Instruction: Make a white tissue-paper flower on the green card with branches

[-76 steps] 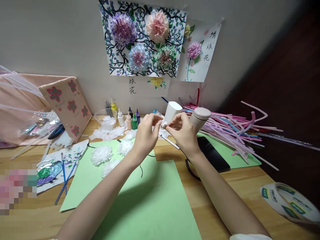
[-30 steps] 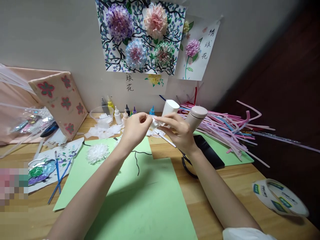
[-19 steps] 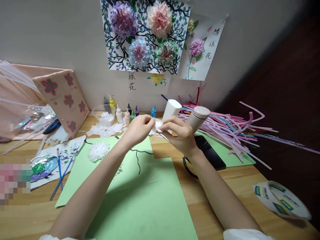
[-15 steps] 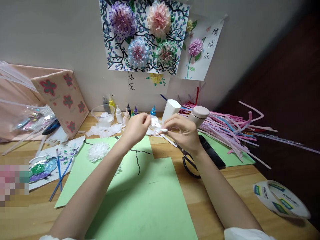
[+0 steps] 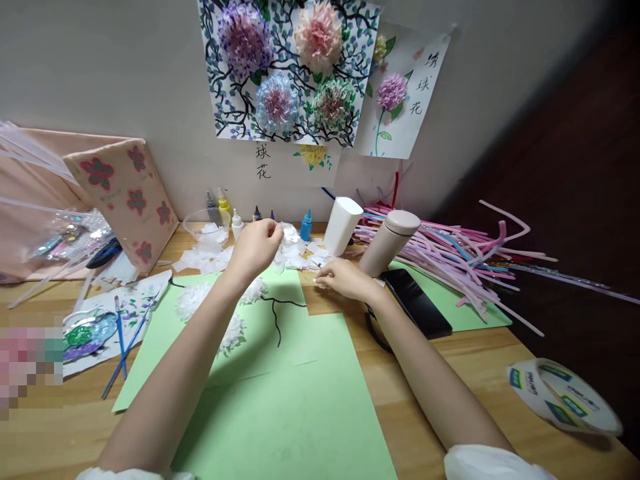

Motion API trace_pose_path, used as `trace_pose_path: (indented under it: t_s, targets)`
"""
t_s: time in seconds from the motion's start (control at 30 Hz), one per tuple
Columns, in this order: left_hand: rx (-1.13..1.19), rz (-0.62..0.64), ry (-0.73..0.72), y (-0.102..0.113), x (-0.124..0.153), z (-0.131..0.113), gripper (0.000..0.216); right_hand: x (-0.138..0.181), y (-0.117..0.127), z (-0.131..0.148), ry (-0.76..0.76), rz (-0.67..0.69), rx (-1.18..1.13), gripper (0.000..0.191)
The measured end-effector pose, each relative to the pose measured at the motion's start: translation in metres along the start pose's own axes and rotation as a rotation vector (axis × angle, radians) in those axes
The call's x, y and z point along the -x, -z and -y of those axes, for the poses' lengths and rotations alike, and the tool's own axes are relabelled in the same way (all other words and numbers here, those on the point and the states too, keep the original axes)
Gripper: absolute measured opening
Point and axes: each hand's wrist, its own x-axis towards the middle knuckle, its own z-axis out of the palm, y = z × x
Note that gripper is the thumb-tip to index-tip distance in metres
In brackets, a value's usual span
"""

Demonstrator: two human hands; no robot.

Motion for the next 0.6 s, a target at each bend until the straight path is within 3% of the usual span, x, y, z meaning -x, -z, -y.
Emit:
trace_pose_path:
  t_s: [0.2, 0.3, 0.4, 0.47, 0.53, 0.6]
  targets:
    - [0.078, 0.112, 0.001, -0.001, 0.0, 0.0, 0.028, -0.008, -0.016, -0.004, -0.075, -0.005, 0.048, 0.015]
    - [0.117, 0.213, -0.038, -0.005, -0.001, 0.002, 0.027, -0.005, -0.012, -0.004, -0.051, 0.052, 0.07, 0.021]
    - [0.106, 0.279, -0.09, -0.01, -0.002, 0.003, 0.026, 0.003, 0.001, -0.002, -0.002, 0.083, 0.072, 0.015]
    - [0.088, 0.302, -0.13, -0.011, -0.002, 0.003, 0.026, 0.008, 0.012, 0.0, 0.012, 0.064, 0.078, 0.012]
    - [0.089, 0.321, -0.164, -0.011, -0.003, 0.003, 0.026, 0.011, 0.02, 0.004, -0.009, 0.003, 0.052, 0.024]
    - [0.116, 0.348, -0.19, -0.011, -0.003, 0.003, 0.025, 0.011, 0.024, 0.009, -0.039, -0.091, -0.159, 0.039]
